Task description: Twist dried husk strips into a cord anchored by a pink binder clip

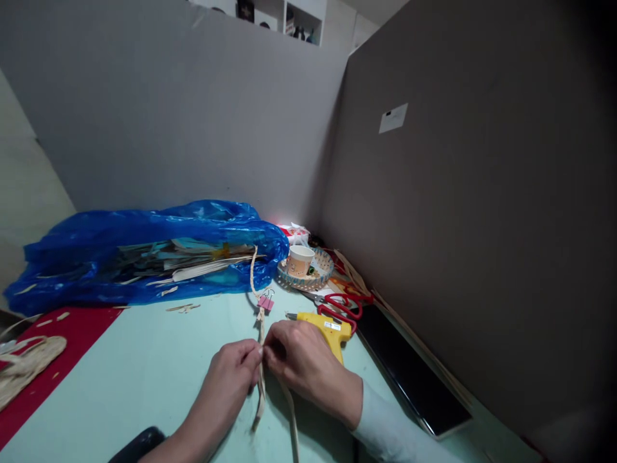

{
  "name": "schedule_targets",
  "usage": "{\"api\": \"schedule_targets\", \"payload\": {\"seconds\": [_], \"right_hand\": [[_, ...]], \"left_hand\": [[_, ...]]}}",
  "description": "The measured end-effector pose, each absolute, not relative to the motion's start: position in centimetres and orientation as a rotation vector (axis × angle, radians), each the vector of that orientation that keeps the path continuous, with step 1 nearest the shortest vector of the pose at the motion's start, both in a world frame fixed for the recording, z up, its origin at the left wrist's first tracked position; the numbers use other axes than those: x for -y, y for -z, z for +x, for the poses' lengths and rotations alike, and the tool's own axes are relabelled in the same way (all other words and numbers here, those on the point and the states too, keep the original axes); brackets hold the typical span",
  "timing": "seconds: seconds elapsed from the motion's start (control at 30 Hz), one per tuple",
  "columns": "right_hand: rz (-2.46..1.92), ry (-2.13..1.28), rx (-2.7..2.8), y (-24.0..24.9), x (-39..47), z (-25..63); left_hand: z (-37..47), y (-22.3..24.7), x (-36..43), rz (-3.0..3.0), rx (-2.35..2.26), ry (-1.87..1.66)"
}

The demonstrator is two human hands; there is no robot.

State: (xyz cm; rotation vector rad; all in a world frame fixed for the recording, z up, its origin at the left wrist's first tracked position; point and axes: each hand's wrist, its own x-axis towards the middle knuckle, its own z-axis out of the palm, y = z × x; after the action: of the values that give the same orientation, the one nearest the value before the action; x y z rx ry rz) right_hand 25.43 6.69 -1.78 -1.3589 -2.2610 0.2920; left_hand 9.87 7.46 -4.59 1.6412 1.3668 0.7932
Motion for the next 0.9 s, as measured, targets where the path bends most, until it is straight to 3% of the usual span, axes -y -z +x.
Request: {"api": "schedule_targets", "payload": {"seconds": [0.5,0.73,0.9], "right_hand": [[-1.226,-0.389,2.432,0.9,-7.0,26.2],[-1.243,0.162,2.500,1.7,-6.0,25.6],[-1.130,0.280,2.537,2.0,-6.3,25.5]], "left_hand": [[9.8,4.5,-8.1,1.574,-1.282,-0.699],[9.8,4.8,-8.0,1.552,-1.293,-0.725],[9.8,4.6,-8.1,1.552,-1.300,-0.718]]}}
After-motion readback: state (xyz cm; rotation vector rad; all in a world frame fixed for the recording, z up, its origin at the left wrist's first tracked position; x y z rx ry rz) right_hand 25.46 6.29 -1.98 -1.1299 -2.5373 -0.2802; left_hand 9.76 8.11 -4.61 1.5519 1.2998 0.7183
